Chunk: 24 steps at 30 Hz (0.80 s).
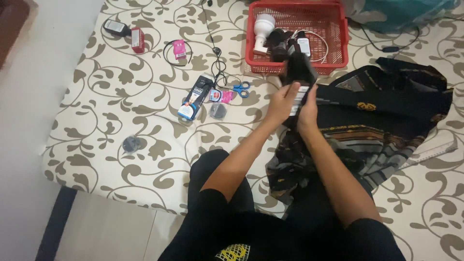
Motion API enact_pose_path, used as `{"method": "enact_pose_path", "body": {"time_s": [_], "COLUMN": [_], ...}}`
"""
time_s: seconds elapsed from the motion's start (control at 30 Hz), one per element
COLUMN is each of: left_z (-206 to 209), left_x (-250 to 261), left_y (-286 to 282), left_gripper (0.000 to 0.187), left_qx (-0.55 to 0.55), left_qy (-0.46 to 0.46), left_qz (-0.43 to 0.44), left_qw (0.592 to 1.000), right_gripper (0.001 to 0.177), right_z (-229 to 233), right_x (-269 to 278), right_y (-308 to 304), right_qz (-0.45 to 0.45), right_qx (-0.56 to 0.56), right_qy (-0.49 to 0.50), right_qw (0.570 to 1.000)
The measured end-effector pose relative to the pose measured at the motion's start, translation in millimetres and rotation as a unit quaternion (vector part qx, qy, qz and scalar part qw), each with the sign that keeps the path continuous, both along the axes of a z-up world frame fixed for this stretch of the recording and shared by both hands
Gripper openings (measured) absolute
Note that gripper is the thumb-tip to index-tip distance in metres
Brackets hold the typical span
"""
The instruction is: Organize various small items into a red basket on a bed.
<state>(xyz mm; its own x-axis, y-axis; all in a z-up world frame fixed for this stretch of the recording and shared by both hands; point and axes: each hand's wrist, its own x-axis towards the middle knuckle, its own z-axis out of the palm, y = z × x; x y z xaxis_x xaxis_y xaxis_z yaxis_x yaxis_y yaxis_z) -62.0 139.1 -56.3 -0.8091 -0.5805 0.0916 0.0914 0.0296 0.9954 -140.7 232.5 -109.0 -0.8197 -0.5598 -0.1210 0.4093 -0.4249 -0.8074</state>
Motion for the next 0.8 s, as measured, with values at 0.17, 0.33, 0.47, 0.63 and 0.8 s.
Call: {"method": "enact_pose_path", "body": {"time_s": [0.17,0.33,0.47,0.63,0.8], "left_z": [42.1,12.0,36.0,-19.6,-63.5], "left_x": [24.0,5.6,15.3,-10.1,-12.9], "left_y": [-20.0,-18.1,7.9,-25.4,-40.2], "left_gripper": [0.042,0.051,0.070,0.075,0.075], "left_qx": [-0.094,0.017,-0.103,-0.269,0.105], "left_qy": [0.069,0.073,0.015,-0.101,0.031], "left_qz": [0.130,0.095,-0.001,0.082,-0.074], "left_qw": [0.985,0.993,0.995,0.954,0.991], "right_gripper": [0.070,0.066,0.055,0.062,0.067], "right_z": [84.6,103.7,-46.1,24.6,123.7], "right_x": [74.1,63.1,-15.3,30.0,83.8], "right_y": [-5.6,-6.3,23.1,-9.6,-11.5], "right_qz": [0.010,0.024,0.037,0.021,0.065], "right_qx": [0.031,0.055,-0.059,0.118,0.046], "right_qy": [0.241,0.386,0.054,-0.005,0.432], "right_qw": [0.970,0.921,0.996,0.993,0.898]}}
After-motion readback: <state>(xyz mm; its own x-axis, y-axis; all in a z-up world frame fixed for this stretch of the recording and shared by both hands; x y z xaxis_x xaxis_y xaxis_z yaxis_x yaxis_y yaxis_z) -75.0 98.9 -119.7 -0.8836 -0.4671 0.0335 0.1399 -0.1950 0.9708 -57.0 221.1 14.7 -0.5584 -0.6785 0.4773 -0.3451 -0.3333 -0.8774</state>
